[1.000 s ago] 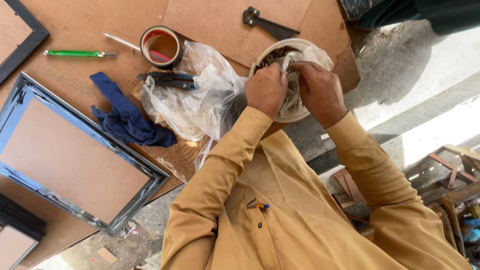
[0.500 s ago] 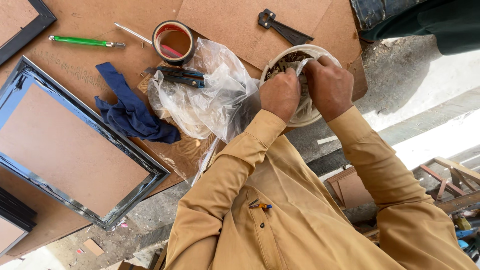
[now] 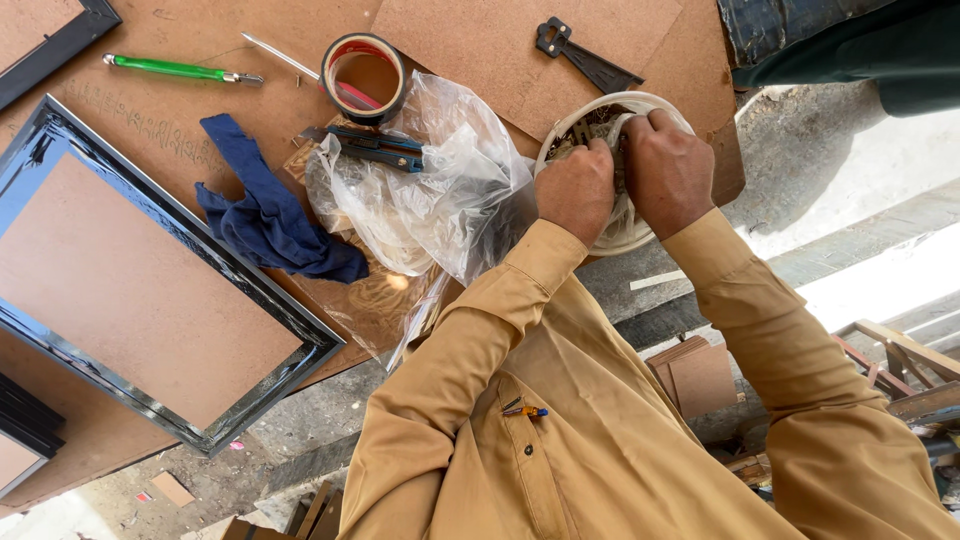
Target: The person assembles a picture frame by wiping the frame edges with a cloth, measuring the frame with a tape measure, and using a cordless drill to attach a metal hanging bracket to the back. The person also handles a roll of tape and a blue cloth during the process.
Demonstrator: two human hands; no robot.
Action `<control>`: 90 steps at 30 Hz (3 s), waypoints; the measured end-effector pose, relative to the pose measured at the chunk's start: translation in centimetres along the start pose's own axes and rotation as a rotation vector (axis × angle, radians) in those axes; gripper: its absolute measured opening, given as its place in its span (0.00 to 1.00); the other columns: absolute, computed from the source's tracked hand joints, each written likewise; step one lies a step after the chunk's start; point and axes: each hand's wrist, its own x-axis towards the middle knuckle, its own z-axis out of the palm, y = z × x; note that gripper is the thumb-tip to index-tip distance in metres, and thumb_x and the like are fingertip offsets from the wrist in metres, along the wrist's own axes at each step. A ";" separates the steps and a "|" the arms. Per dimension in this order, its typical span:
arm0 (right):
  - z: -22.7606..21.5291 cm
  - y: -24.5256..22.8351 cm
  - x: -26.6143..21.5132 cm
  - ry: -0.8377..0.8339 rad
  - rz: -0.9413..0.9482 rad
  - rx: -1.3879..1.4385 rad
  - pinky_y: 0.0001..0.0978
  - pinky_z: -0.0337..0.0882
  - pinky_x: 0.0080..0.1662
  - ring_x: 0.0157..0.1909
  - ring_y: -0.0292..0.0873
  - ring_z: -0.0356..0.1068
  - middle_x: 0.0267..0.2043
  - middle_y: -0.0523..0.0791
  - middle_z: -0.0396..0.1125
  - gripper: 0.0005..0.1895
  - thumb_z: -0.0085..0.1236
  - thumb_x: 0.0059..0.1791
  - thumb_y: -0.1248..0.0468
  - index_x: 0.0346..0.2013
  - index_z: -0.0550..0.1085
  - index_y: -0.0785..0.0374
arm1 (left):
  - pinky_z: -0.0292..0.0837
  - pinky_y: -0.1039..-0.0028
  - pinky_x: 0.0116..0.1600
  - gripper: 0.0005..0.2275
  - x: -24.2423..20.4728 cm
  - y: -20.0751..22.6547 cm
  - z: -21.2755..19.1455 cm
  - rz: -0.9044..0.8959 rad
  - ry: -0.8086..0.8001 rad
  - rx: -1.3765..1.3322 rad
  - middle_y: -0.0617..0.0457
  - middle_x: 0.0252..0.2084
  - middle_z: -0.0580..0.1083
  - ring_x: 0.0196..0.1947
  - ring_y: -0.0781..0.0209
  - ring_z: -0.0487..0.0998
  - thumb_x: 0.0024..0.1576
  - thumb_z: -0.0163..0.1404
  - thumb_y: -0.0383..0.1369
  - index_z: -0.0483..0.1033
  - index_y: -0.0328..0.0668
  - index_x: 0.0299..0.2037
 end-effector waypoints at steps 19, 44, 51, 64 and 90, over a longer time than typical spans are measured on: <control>-1.3 1.5 -3.3 -0.008 0.532 1.499 0.21 0.66 0.29 0.28 0.28 0.65 0.36 0.41 0.71 0.08 0.54 0.60 0.67 0.48 0.77 0.68 | 0.77 0.64 0.42 0.07 -0.5 0.2 -3.0 0.032 0.138 -0.528 0.50 0.43 0.79 0.39 0.51 0.82 0.63 0.50 0.34 0.76 0.45 0.48; -0.9 3.6 1.2 0.266 0.248 0.747 0.25 0.68 0.31 0.29 0.31 0.66 0.34 0.43 0.70 0.07 0.59 0.62 0.68 0.40 0.76 0.68 | 0.78 0.65 0.36 0.12 0.5 -0.8 0.7 0.196 0.077 -0.276 0.48 0.35 0.80 0.29 0.53 0.82 0.60 0.51 0.35 0.76 0.39 0.49; 4.9 1.3 14.6 0.121 -0.156 0.625 0.36 0.74 0.37 0.31 0.44 0.75 0.34 0.49 0.76 0.06 0.64 0.54 0.64 0.40 0.82 0.64 | 0.76 0.61 0.41 0.09 -3.7 0.2 -3.2 0.147 0.204 -0.522 0.45 0.48 0.77 0.39 0.45 0.80 0.60 0.47 0.28 0.73 0.43 0.50; 0.0 -3.0 13.6 -0.036 -0.020 1.097 0.25 0.74 0.34 0.33 0.34 0.73 0.40 0.47 0.73 0.06 0.59 0.56 0.73 0.49 0.77 0.70 | 0.70 0.79 0.25 0.10 -13.4 -7.2 -11.2 -0.509 0.007 -1.481 0.49 0.36 0.80 0.20 0.70 0.72 0.64 0.48 0.28 0.68 0.39 0.53; -10.7 -28.4 -25.5 0.134 0.320 1.805 0.26 0.74 0.48 0.44 0.36 0.71 0.45 0.44 0.68 0.06 0.56 0.53 0.78 0.42 0.74 0.68 | 0.74 0.72 0.34 0.03 -33.5 -7.2 -23.5 0.204 0.003 -0.663 0.47 0.37 0.75 0.30 0.56 0.78 0.62 0.54 0.25 0.76 0.33 0.42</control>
